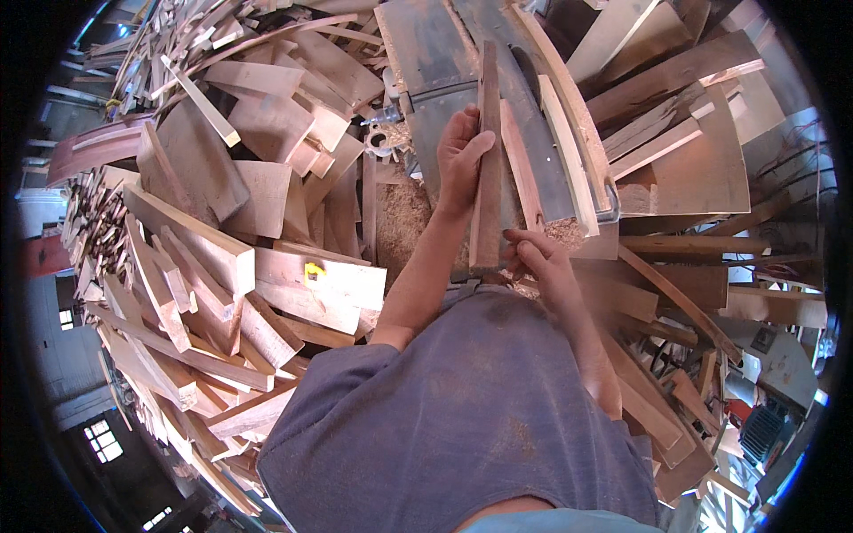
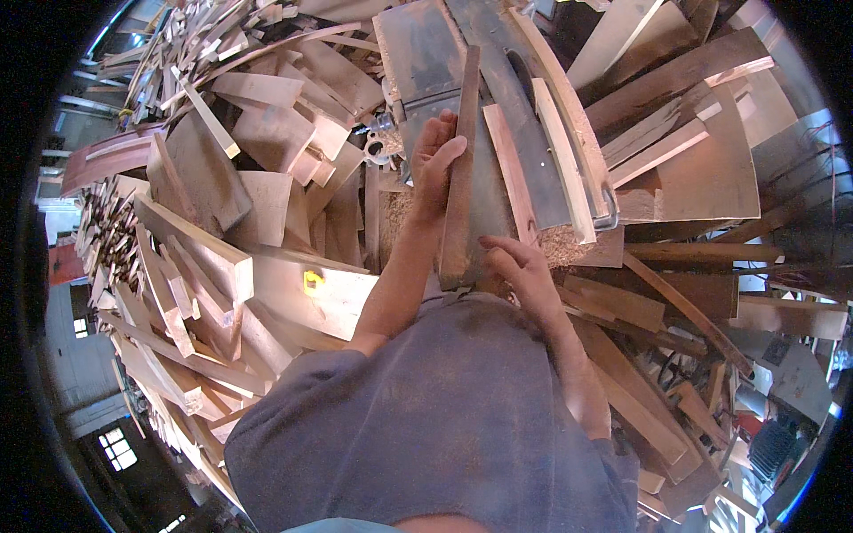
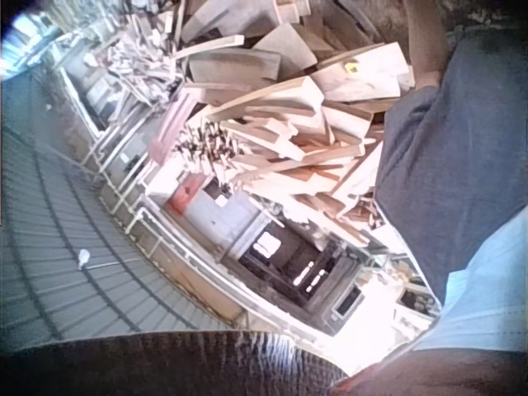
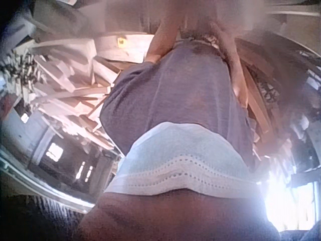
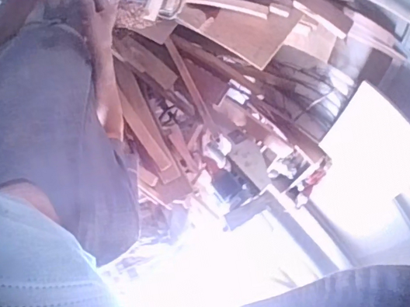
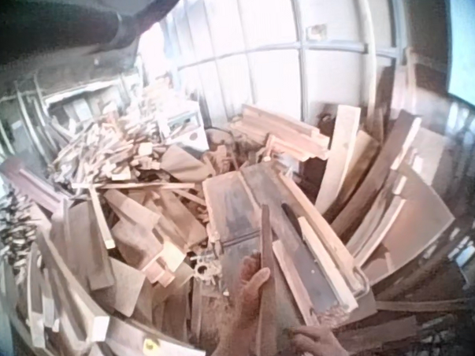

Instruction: The person passes long pieces of wood over a stationary planer and then uses a table saw to trim or shape the pieces.

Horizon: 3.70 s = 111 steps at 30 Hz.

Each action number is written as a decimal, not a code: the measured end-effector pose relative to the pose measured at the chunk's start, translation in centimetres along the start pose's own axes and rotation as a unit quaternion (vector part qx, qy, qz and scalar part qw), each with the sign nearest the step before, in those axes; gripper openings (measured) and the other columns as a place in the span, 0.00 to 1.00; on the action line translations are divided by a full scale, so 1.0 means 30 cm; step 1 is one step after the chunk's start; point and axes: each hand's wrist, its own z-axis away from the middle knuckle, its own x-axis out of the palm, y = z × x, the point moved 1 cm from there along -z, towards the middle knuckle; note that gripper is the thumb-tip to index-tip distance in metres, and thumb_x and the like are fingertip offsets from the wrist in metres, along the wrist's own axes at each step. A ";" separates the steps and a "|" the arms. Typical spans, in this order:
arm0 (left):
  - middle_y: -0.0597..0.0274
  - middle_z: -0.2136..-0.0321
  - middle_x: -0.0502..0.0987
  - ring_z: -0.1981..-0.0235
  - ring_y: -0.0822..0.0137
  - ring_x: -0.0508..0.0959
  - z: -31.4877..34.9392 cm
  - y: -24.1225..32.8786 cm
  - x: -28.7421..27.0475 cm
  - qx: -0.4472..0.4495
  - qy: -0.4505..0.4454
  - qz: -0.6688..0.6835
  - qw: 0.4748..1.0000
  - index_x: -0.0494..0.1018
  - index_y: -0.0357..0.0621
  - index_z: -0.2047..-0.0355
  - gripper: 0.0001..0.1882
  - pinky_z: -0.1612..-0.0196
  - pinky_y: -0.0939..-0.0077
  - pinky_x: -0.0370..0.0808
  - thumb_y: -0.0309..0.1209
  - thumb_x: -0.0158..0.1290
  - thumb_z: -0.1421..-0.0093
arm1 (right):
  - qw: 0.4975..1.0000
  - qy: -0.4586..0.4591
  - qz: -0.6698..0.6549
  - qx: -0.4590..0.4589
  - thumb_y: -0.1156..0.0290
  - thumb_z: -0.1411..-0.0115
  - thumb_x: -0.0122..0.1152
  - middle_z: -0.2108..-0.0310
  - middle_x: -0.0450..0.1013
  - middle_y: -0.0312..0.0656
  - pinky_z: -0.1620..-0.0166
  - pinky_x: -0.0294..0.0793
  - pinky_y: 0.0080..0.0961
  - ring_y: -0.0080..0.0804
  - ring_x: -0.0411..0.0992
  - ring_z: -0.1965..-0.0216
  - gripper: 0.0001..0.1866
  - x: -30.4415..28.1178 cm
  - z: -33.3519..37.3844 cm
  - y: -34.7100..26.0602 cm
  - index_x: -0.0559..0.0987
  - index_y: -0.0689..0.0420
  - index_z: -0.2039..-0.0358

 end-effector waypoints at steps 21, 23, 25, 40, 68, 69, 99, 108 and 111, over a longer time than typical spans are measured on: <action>0.65 0.64 0.78 0.64 0.66 0.79 -0.072 -0.168 -0.144 -0.235 0.071 0.118 0.962 0.73 0.44 0.53 0.15 0.59 0.69 0.79 0.42 0.52 0.29 | 0.997 -0.055 -0.022 0.051 0.62 0.40 0.67 0.60 0.77 0.41 0.57 0.77 0.25 0.26 0.76 0.63 0.23 0.020 0.025 -0.063 0.76 0.63 0.50; 0.66 0.66 0.78 0.67 0.66 0.79 -0.038 -0.168 -0.146 -0.268 0.114 0.069 0.954 0.73 0.44 0.54 0.18 0.64 0.69 0.78 0.46 0.56 0.32 | 0.999 -0.037 0.037 -0.003 0.60 0.40 0.67 0.60 0.77 0.40 0.55 0.77 0.27 0.26 0.75 0.61 0.23 -0.078 -0.020 0.037 0.77 0.63 0.50; 0.64 0.67 0.77 0.67 0.65 0.79 -0.018 -0.180 -0.184 -0.251 0.151 0.025 0.956 0.73 0.43 0.54 0.17 0.64 0.68 0.79 0.42 0.59 0.34 | 0.995 0.080 0.061 -0.008 0.57 0.41 0.68 0.59 0.77 0.41 0.53 0.76 0.32 0.31 0.75 0.58 0.26 -0.220 -0.120 0.149 0.78 0.63 0.50; 0.60 0.60 0.78 0.66 0.65 0.79 0.169 -0.189 -0.364 -0.126 0.296 -0.238 0.917 0.71 0.36 0.49 0.24 0.63 0.69 0.78 0.28 0.66 0.43 | 0.696 0.400 0.595 0.036 0.54 0.45 0.68 0.51 0.72 0.55 0.54 0.79 0.54 0.56 0.75 0.52 0.29 -0.679 -0.281 0.471 0.74 0.56 0.48; 0.60 0.65 0.76 0.69 0.62 0.81 0.388 -0.377 -0.195 -0.208 0.218 -0.192 0.934 0.68 0.41 0.56 0.14 0.68 0.65 0.79 0.28 0.59 0.39 | 0.893 0.254 0.370 -0.005 0.57 0.48 0.70 0.65 0.79 0.57 0.59 0.77 0.44 0.54 0.79 0.64 0.22 -0.383 -0.153 0.522 0.79 0.61 0.59; 0.59 0.65 0.76 0.68 0.62 0.81 0.377 -0.394 -0.208 -0.211 0.219 -0.183 0.935 0.68 0.41 0.56 0.13 0.68 0.65 0.79 0.28 0.58 0.39 | 0.892 0.269 0.362 -0.020 0.59 0.49 0.71 0.67 0.79 0.56 0.62 0.78 0.42 0.53 0.79 0.66 0.21 -0.385 -0.132 0.514 0.80 0.61 0.61; 0.52 0.52 0.77 0.54 0.61 0.78 0.466 -0.605 0.433 -0.364 -0.165 -0.180 0.899 0.67 0.33 0.45 0.28 0.45 0.64 0.75 0.26 0.64 0.44 | 0.793 0.506 0.337 -0.013 0.56 0.52 0.75 0.47 0.72 0.56 0.39 0.70 0.44 0.51 0.71 0.44 0.48 -0.253 0.501 0.251 0.65 0.67 0.37; 0.40 0.31 0.57 0.31 0.57 0.61 0.977 -0.751 0.840 -0.426 -0.513 -0.229 0.709 0.50 0.28 0.29 0.48 0.30 0.62 0.60 0.39 0.66 0.38 | 0.604 0.772 -0.090 -0.175 0.62 0.44 0.72 0.54 0.75 0.48 0.51 0.75 0.30 0.32 0.72 0.52 0.34 -0.540 0.993 0.540 0.69 0.66 0.42; 0.51 0.42 0.71 0.46 0.68 0.73 1.006 -0.786 0.721 -0.455 -0.490 -0.261 0.696 0.60 0.28 0.34 0.36 0.44 0.72 0.73 0.33 0.63 0.36 | 0.557 0.797 -0.157 -0.172 0.59 0.39 0.69 0.58 0.75 0.49 0.53 0.75 0.33 0.32 0.73 0.55 0.30 -0.708 1.099 0.625 0.69 0.67 0.46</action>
